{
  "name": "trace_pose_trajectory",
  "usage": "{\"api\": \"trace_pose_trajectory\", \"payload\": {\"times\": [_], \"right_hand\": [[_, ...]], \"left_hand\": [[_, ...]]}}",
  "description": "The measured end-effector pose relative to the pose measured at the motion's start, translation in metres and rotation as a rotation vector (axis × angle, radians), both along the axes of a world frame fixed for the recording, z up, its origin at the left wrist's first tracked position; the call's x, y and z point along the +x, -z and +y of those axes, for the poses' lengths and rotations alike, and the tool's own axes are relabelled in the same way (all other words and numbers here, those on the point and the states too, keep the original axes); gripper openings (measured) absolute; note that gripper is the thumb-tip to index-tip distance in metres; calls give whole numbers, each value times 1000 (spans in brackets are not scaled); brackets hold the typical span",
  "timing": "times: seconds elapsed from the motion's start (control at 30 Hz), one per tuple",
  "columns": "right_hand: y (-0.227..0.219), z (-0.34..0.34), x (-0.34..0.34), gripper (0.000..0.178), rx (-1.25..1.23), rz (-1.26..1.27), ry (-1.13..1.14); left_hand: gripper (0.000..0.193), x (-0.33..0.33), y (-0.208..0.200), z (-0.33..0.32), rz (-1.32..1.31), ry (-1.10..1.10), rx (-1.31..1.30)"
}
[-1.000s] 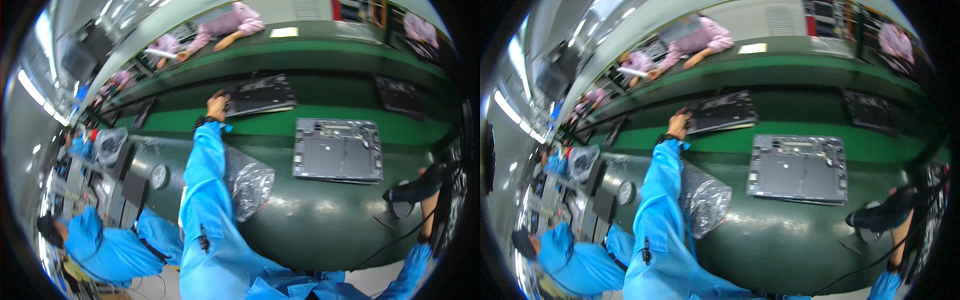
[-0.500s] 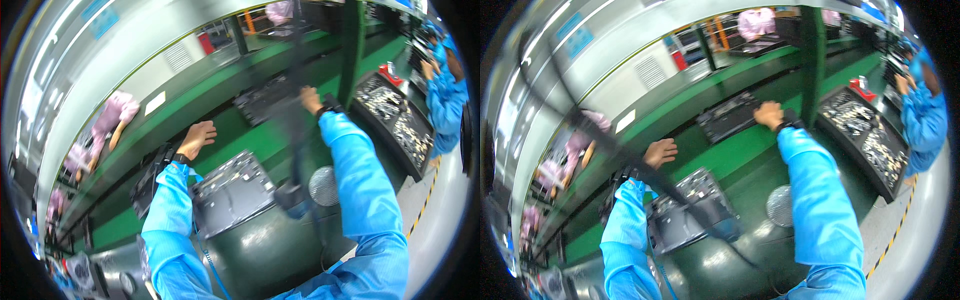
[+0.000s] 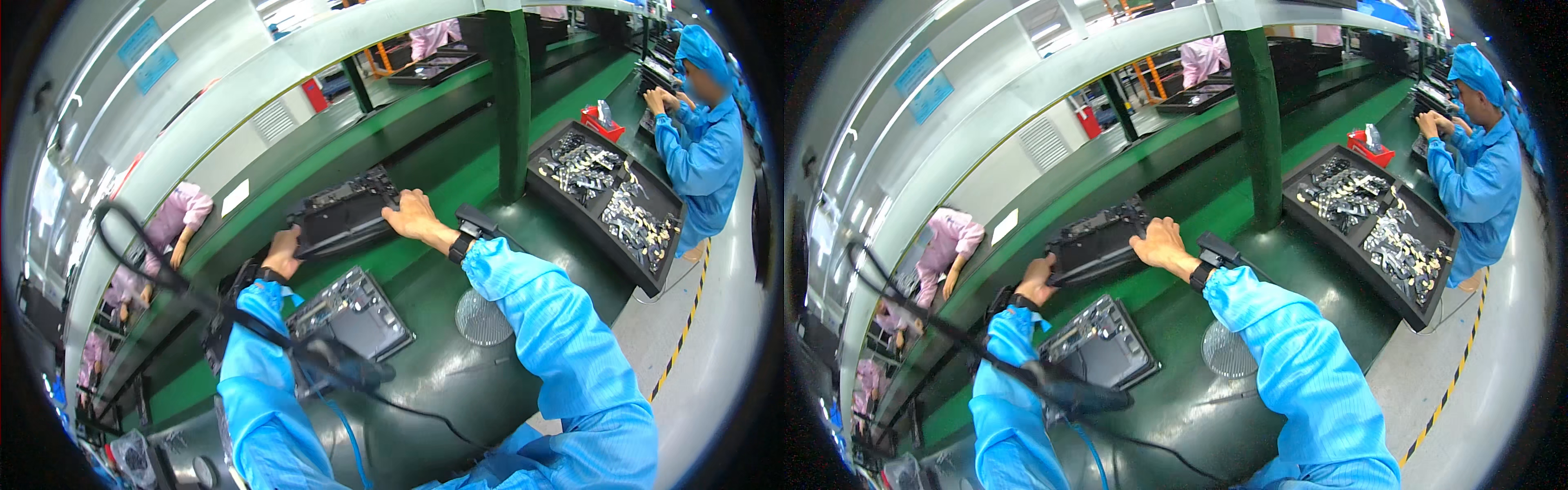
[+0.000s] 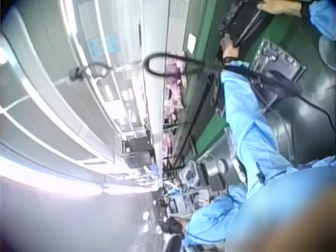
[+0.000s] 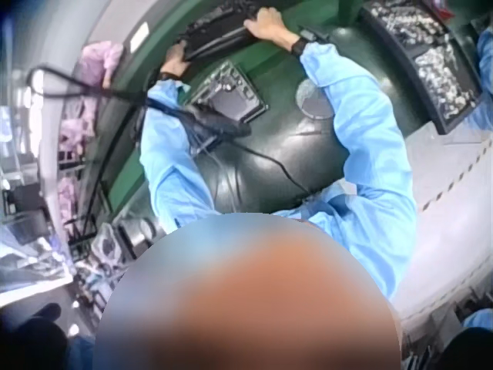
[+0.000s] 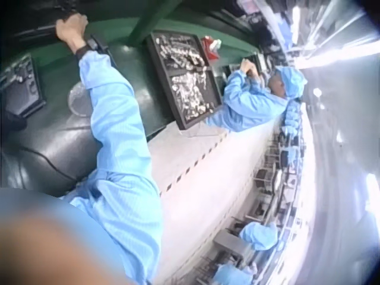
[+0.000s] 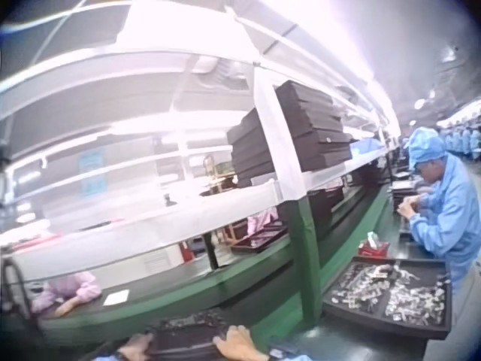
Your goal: The recorder is assembling internal components of a tablet device, connecting ribbon cables and using an electric screwdriver to secure parts.
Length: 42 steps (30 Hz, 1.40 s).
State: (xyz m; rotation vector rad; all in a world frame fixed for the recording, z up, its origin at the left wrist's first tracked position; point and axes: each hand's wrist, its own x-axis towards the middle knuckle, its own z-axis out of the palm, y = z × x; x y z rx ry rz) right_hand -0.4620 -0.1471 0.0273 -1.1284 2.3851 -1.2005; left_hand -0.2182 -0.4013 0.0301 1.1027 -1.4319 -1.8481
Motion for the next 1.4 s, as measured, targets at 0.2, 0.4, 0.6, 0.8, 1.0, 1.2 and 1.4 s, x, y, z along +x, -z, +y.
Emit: {"api": "trace_pose_trajectory", "payload": {"times": [0.2,0.4,0.6,0.8,1.0,1.2,1.4], "right_hand": [[-29,125,68,29,-525,-90,-542],[16,319,126,45,-118,-55,-648],[27,344,206,142,-170,-73,-847],[43,356,219,127,-98,134,-733],[49,352,229,111,-104,266,-650],[52,350,229,105,-143,250,-574],[43,348,223,93,-175,232,-616]], "left_hand": [[30,236,-86,140,11,-311,-219],[35,369,-94,336,-27,-423,-235],[56,350,36,491,-89,-635,-85],[55,288,62,507,-17,-409,-247],[115,312,23,482,-598,-24,-727],[124,337,8,452,-641,257,-824],[25,345,12,351,-681,-136,-1173]]}}
